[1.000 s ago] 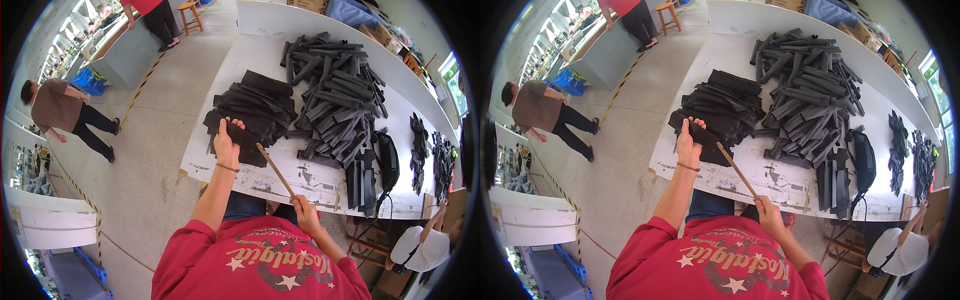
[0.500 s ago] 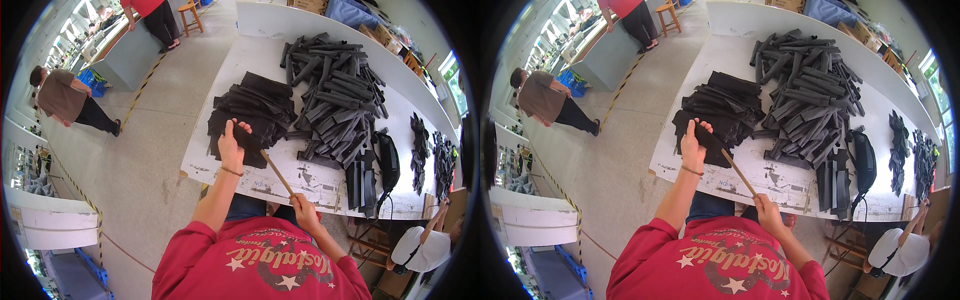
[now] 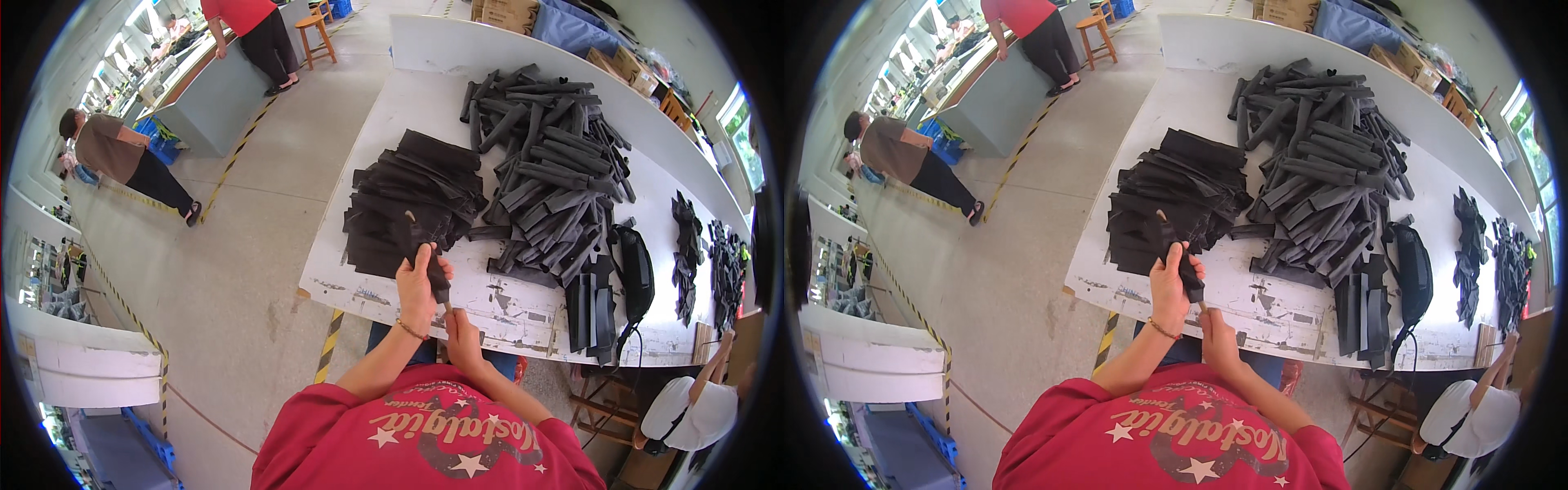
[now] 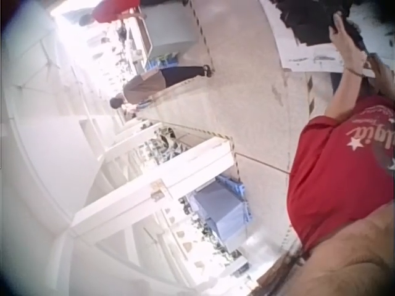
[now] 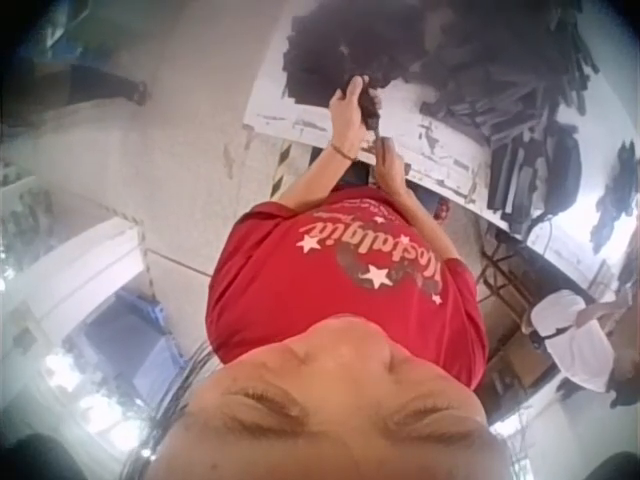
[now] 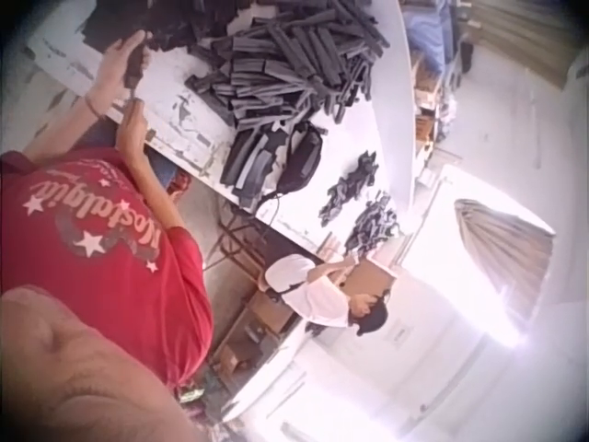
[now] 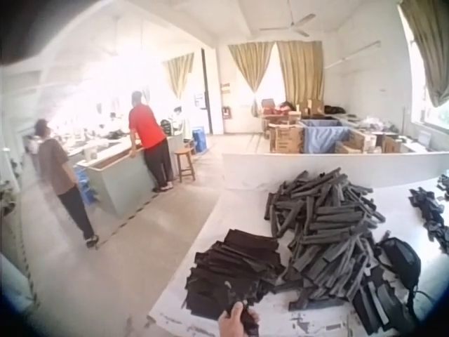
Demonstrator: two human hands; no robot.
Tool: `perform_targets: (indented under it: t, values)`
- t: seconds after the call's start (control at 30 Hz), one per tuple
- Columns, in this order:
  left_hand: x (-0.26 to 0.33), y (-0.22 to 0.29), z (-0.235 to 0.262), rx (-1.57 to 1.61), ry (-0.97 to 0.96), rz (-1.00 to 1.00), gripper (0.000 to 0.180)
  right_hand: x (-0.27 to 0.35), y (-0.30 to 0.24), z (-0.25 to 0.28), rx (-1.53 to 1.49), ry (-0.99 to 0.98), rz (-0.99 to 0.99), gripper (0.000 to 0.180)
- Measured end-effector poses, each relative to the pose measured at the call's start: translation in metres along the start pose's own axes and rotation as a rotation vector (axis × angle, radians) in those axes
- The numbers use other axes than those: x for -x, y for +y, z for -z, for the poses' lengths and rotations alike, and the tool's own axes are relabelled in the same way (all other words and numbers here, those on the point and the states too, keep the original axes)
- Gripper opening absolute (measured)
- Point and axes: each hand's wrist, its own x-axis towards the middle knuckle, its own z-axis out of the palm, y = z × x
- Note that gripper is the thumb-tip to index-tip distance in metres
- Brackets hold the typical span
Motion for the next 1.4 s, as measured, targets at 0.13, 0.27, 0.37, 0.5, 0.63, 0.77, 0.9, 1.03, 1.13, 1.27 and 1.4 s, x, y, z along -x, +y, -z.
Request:
perform_targets:
  t: [0.13, 0.27, 0.37, 0.5, 0.63, 0.77, 0.9, 1.03, 1.13, 1.27, 1.4]
  values:
    - [-0.007, 0.012, -0.001, -0.087, 0.079, -0.057, 0.021, 0.012, -0.004, 0.011, 0.071, -0.128, -0.077, 0.015]
    - [-0.018, 0.018, 0.0, -0.171, 0.127, -0.099, 0.02, 0.035, 0.011, 0.022, 0.064, -0.205, -0.07, 0.016]
    - [-0.027, 0.041, -0.002, -0.186, 0.121, -0.202, 0.022, 0.059, 0.027, 0.041, 0.088, -0.296, -0.055, 0.018]
    - [-0.029, 0.023, 0.0, -0.053, 0.05, -0.051, 0.025, 0.081, 0.012, 0.096, 0.041, -0.431, -0.271, 0.019]
    - [-0.028, -0.005, 0.005, 0.01, 0.147, 0.088, 0.03, 0.093, -0.003, 0.131, 0.064, -0.46, -0.283, 0.019]
    - [-0.024, -0.011, -0.003, -0.121, 0.088, 0.119, 0.034, 0.095, -0.02, 0.141, 0.158, -0.343, -0.287, 0.019]
    - [-0.025, -0.007, 0.01, -0.383, 0.002, -0.243, 0.035, 0.072, -0.013, 0.139, 0.119, -0.289, -0.262, 0.018]
    - [0.003, -0.012, 0.014, -0.111, 0.083, 0.03, 0.029, 0.061, -0.01, 0.132, 0.096, -0.31, -0.321, 0.018]
    - [-0.005, -0.004, 0.024, -0.061, -0.159, 0.279, 0.023, 0.061, -0.01, 0.123, 0.133, -0.377, -0.288, 0.02]
    - [-0.042, 0.031, 0.015, 0.046, -0.039, 0.076, 0.014, 0.085, -0.003, 0.13, 0.005, -0.517, -0.207, 0.022]
    - [-0.049, 0.04, 0.015, 0.033, -0.034, 0.087, 0.012, 0.099, 0.003, 0.182, -0.449, -0.738, -0.827, 0.018]
